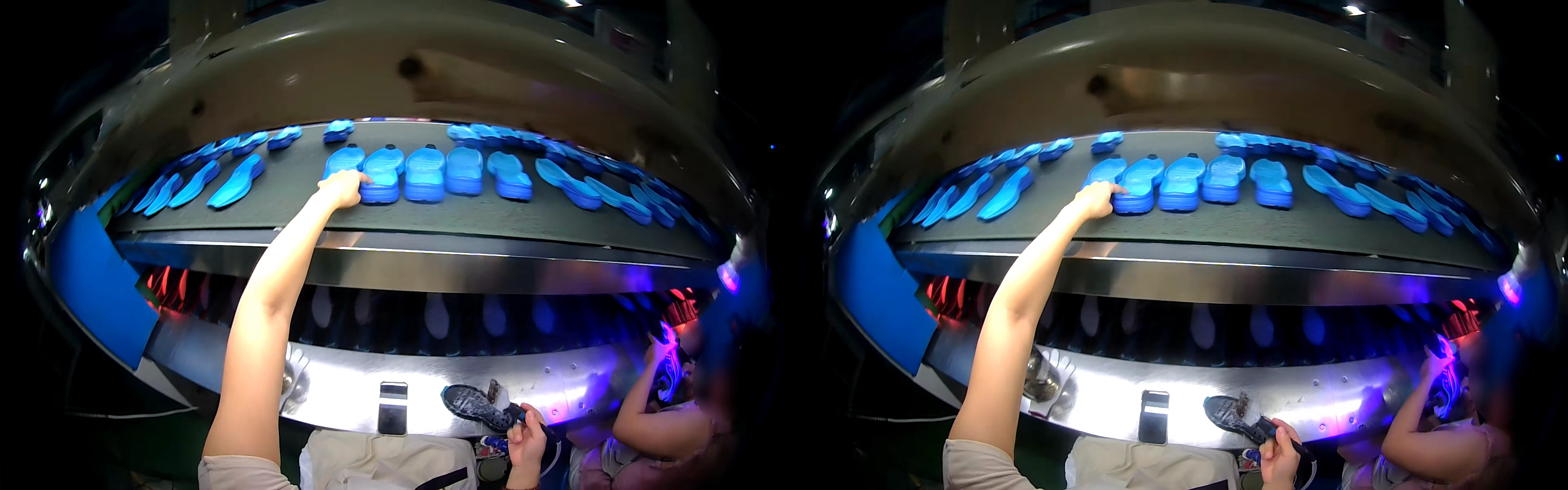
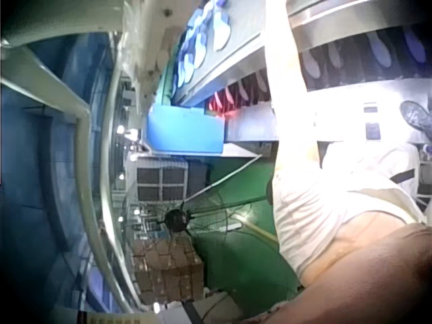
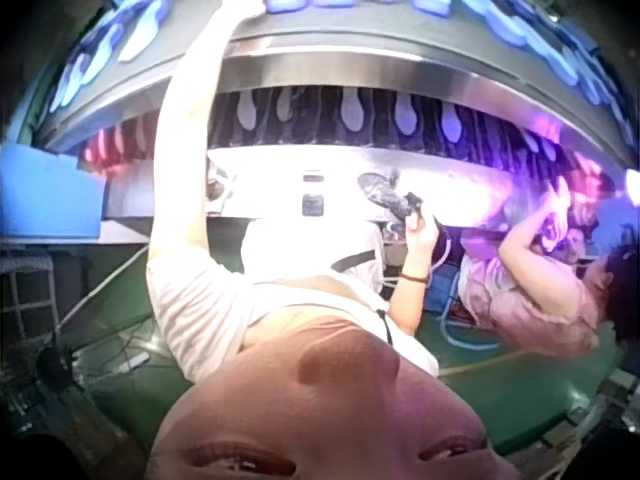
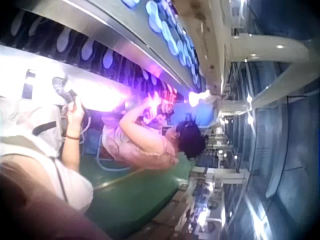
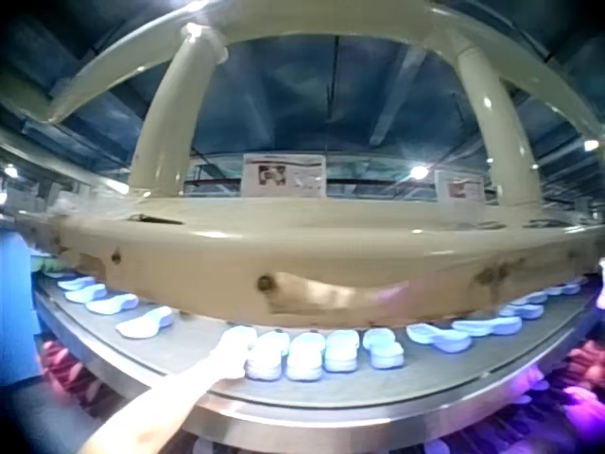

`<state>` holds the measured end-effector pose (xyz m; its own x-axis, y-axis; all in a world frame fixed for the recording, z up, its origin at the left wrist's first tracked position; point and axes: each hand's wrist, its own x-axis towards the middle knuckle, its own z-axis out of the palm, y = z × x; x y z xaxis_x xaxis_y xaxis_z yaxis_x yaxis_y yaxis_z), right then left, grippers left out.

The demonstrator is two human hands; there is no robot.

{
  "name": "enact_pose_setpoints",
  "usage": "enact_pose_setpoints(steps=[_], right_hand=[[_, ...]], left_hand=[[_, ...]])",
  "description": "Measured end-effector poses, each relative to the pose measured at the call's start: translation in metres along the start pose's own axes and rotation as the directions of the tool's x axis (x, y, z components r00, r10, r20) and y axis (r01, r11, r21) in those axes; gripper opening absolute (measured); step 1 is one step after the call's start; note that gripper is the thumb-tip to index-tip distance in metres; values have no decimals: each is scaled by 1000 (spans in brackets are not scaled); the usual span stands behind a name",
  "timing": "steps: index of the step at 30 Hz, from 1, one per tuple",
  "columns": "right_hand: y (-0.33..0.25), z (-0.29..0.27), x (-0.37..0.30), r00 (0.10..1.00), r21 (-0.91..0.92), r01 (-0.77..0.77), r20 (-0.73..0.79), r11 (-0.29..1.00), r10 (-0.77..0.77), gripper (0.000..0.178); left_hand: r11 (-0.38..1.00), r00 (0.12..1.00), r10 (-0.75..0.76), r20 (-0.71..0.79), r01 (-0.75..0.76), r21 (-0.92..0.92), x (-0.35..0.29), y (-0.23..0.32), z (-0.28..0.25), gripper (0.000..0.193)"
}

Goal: The person takes blue shoe soles from a conveyor belt and applies adhesive to the inner surface using a brush before returning them to the belt.

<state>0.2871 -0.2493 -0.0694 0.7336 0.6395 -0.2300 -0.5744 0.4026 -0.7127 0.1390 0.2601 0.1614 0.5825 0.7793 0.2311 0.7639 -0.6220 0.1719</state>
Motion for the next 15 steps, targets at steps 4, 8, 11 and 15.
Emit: enact_pose_setpoints(steps=[4, 8, 11, 15], right_hand=[[-9, -39, -10, 997, 55, 35, -68, 998, -31, 19], [-10, -41, -11, 995, 75, 43, -94, 996, -36, 18], [-6, -24, -4, 997, 70, 14, -78, 997, -8, 17], [0, 20, 11, 992, 65, -89, 98, 994, 82, 21]], left_hand=[[993, 994, 75, -79, -82, -91, 21, 41, 18, 46], [980, 989, 94, -116, -113, -164, 33, 99, 37, 41], [969, 984, 146, -102, -163, -187, 30, 152, 46, 41], [776, 895, 314, -316, -434, -458, 34, 152, 50, 28]])
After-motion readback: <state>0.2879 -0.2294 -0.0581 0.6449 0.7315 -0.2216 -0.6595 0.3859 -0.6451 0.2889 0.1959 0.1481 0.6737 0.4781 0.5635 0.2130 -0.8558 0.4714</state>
